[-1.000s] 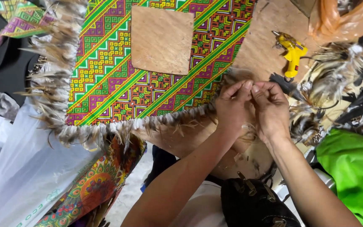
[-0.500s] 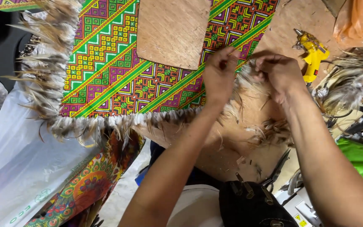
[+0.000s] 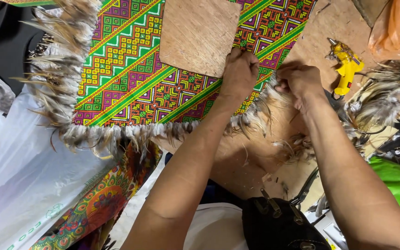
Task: Attaching decorative feathers to the border of a patterned fabric piece using a hot glue gun.
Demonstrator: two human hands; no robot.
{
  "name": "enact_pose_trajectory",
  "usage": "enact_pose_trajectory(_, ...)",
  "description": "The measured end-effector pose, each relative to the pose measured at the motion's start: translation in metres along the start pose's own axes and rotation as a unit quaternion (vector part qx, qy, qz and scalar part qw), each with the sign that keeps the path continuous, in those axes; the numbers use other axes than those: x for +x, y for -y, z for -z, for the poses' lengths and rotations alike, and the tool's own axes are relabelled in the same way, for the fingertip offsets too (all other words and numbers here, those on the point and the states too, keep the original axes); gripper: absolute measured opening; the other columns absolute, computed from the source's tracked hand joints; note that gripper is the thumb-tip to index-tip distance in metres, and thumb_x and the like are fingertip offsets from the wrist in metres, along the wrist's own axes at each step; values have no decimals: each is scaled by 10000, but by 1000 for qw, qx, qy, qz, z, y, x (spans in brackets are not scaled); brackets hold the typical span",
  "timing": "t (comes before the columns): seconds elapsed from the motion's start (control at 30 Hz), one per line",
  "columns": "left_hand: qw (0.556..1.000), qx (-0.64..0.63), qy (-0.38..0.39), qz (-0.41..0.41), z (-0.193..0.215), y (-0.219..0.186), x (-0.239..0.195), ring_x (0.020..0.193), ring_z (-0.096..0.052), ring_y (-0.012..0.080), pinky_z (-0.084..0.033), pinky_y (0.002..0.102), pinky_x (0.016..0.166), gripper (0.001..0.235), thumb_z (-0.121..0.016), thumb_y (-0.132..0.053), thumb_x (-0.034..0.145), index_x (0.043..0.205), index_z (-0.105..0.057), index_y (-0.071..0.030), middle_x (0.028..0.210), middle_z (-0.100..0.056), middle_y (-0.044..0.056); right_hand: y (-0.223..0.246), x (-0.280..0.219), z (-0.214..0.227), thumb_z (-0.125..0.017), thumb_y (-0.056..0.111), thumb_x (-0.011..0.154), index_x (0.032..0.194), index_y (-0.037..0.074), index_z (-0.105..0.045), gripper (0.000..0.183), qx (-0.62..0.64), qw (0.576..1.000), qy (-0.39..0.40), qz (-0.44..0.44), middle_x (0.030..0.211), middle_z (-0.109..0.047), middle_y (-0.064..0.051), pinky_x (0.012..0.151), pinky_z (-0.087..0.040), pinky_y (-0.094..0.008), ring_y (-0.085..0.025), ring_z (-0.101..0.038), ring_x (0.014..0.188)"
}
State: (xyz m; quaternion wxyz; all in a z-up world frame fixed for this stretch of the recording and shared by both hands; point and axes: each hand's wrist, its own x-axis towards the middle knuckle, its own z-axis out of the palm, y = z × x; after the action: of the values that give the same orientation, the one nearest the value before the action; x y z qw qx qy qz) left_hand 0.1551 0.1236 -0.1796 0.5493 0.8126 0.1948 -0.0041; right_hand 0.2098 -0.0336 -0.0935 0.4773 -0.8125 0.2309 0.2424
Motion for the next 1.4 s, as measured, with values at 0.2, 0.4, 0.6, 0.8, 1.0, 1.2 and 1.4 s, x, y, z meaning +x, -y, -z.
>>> enact_pose_trajectory(0.2, 1000, -7, 16, 14, -3, 8, 6, 1218, -659, 442, -632, 554, 1020, 128, -728, -294, 948, 1015, -756, -189, 1135, -589, 97, -2, -3, -7, -786, 14, 908, 1036, -73, -801, 155, -3, 999, -32, 18, 757, -712, -176, 479, -727, -319, -108, -673, 483)
enact_pose_trajectory(0.4, 999, 16, 35, 32, 6, 0, 4, 1236, -659, 448, -626, 557, 1028, 147, -695, -319, 973, 1023, -760, -198, 1142, -594, 102, -1, -9, -12, -774, 72, 916, 1076, -66, -791, 212, -14, 999, -44, 21, 750, -702, -145, 531, -735, -290, -116, -692, 511)
enact_pose_trajectory(0.6, 997, 24, 61, 45, 0, 14, 15, 1238, -682, 442, -641, 562, 1009, 186, -679, -392, 971, 1034, -786, -253, 1153, -623, 75, 12, -24, -10, -794, 80, 882, 1026, -44, -812, 191, -13, 999, -45, 14, 728, -701, -149, 529, -731, -317, -133, -691, 508)
enact_pose_trajectory(0.8, 998, 38, 38, 34, -12, 25, 20, 1209, -700, 429, -635, 521, 1035, 194, -691, -384, 944, 1028, -797, -245, 1112, -619, 77, 4, -11, -12, -742, 65, 873, 1046, -7, -833, 209, -65, 997, -44, 13, 657, -692, -153, 553, -741, -309, -196, -757, 523)
enact_pose_trajectory(1.0, 998, 10, 65, -9, 35, -19, 12, 1153, -634, 238, -515, 449, 1092, 151, -651, -145, 970, 895, -781, -153, 862, -763, 17, 85, -80, -1, -722, 83, 1092, 1113, 50, -825, 110, -39, 995, -2, -92, 922, -811, -72, 595, -675, -190, -103, -663, 613)
enact_pose_trajectory(1.2, 998, -25, 42, -33, 29, -1, 11, 1024, -701, 246, -606, 419, 895, 90, -737, -183, 970, 1026, -800, -150, 1093, -675, 72, 32, -91, 104, -638, 79, 1110, 1093, 101, -710, 77, -117, 979, -79, 143, 1010, -782, -67, 627, -646, -302, -134, -740, 825)
enact_pose_trajectory(1.4, 986, 26, 48, -159, 62, -35, -32, 1246, -524, 444, -618, 661, 854, 204, -605, -207, 1139, 1325, -613, -122, 1329, -456, 191, -36, -195, 137, -547, 331, 1271, 1216, 43, -760, 362, -252, 965, -53, -59, 955, -774, -201, 622, -541, -482, -282, -638, 673)
